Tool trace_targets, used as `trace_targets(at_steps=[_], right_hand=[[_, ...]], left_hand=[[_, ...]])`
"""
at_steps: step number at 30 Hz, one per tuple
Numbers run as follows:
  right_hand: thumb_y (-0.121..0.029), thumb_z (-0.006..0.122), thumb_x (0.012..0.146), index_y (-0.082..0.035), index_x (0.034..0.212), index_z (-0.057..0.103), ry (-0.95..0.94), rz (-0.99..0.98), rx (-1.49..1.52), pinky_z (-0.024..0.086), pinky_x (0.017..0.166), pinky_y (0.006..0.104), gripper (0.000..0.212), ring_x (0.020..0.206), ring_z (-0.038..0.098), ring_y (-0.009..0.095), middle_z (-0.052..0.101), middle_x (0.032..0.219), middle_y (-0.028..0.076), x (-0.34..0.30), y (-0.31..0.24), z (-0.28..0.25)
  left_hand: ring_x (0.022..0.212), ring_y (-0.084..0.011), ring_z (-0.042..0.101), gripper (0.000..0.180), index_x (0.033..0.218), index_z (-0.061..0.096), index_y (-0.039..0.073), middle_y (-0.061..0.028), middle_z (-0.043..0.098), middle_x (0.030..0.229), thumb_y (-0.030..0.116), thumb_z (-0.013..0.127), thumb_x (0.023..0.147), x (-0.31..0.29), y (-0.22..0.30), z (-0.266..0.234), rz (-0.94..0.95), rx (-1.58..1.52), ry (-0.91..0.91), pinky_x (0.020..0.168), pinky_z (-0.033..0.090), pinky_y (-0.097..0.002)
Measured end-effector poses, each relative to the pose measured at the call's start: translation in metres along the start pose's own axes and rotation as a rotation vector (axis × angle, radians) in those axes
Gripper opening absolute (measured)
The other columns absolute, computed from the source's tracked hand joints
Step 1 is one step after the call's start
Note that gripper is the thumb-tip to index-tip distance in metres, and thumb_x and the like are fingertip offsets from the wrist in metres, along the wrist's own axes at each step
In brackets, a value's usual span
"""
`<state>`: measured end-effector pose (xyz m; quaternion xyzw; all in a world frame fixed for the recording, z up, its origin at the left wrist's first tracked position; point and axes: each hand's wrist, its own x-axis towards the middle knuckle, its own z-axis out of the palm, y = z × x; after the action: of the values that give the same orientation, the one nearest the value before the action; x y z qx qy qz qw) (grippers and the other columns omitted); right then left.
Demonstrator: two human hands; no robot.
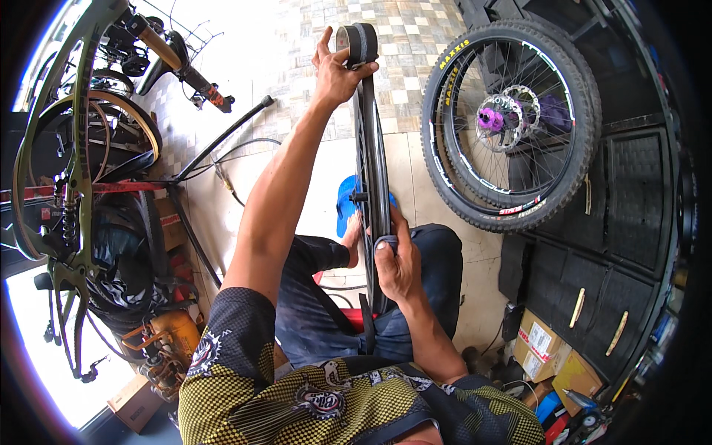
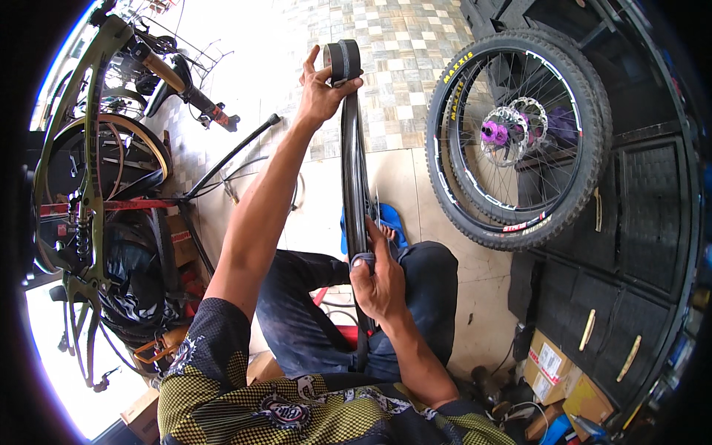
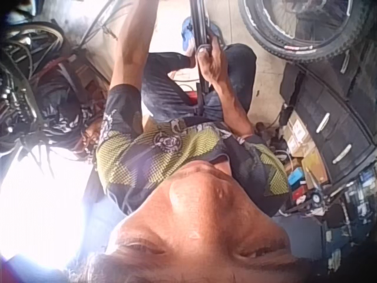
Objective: The person wraps black rim tape around a bicycle wheel rim, smoothing it as they go. They then use a cloth to wipe the rim surface.
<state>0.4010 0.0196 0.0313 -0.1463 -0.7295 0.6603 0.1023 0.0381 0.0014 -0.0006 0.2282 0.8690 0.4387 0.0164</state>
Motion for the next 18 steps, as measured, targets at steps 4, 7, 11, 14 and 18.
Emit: trace_targets(at_steps=[4, 7, 11, 14, 18], right_hand=[[-0.059, 0.045, 0.107, 0.004, 0.158, 0.038, 0.004, -0.015, -0.001, 0.056, 0.078, 0.0379, 0.081, 0.087, 0.072, 0.029, 0.071, 0.110, 0.020, 0.001, -0.002, -0.001], [-0.059, 0.045, 0.107, 0.004, 0.158, 0.038, -0.007, -0.010, -0.011, 0.057, 0.081, 0.0391, 0.082, 0.092, 0.073, 0.033, 0.070, 0.117, 0.023, 0.000, -0.002, -0.001], [-0.060, 0.044, 0.107, 0.004, 0.158, 0.038, -0.010, -0.010, -0.016, 0.057, 0.086, 0.0418, 0.082, 0.102, 0.073, 0.042, 0.067, 0.128, 0.029, -0.002, 0.001, -0.002], [-0.062, 0.043, 0.107, 0.004, 0.158, 0.038, -0.019, -0.027, -0.040, 0.058, 0.088, 0.0431, 0.084, 0.107, 0.073, 0.044, 0.066, 0.130, 0.031, 0.000, 0.003, -0.001], [-0.062, 0.043, 0.107, 0.003, 0.159, 0.038, -0.016, 0.004, -0.046, 0.058, 0.088, 0.0431, 0.084, 0.108, 0.073, 0.044, 0.065, 0.131, 0.032, -0.001, 0.002, -0.002]], left_hand=[[0.155, -0.0479, 0.009, 0.044, 0.111, 0.085, 0.018, -0.0215, 0.009, 0.174, 0.047, 0.092, 0.080, -0.003, -0.001, -0.001, -0.008, -0.054, 0.017, 0.122, 0.028, -0.0656], [0.154, -0.0475, 0.009, 0.042, 0.111, 0.085, 0.019, -0.0211, 0.010, 0.174, 0.046, 0.092, 0.079, -0.001, 0.000, -0.006, -0.012, -0.005, 0.008, 0.122, 0.029, -0.0653], [0.154, -0.0458, 0.011, 0.041, 0.108, 0.086, 0.020, -0.0193, 0.012, 0.174, 0.048, 0.092, 0.079, 0.008, 0.002, -0.015, 0.135, 0.009, 0.096, 0.122, 0.030, -0.0632], [0.154, -0.0454, 0.011, 0.041, 0.108, 0.086, 0.020, -0.0186, 0.011, 0.174, 0.049, 0.092, 0.080, 0.010, 0.002, -0.015, 0.134, 0.013, 0.076, 0.122, 0.030, -0.0620], [0.154, -0.0463, 0.010, 0.042, 0.111, 0.086, 0.020, -0.0189, 0.011, 0.174, 0.046, 0.092, 0.079, 0.002, -0.003, -0.008, 0.009, 0.035, 0.000, 0.122, 0.028, -0.0648]])
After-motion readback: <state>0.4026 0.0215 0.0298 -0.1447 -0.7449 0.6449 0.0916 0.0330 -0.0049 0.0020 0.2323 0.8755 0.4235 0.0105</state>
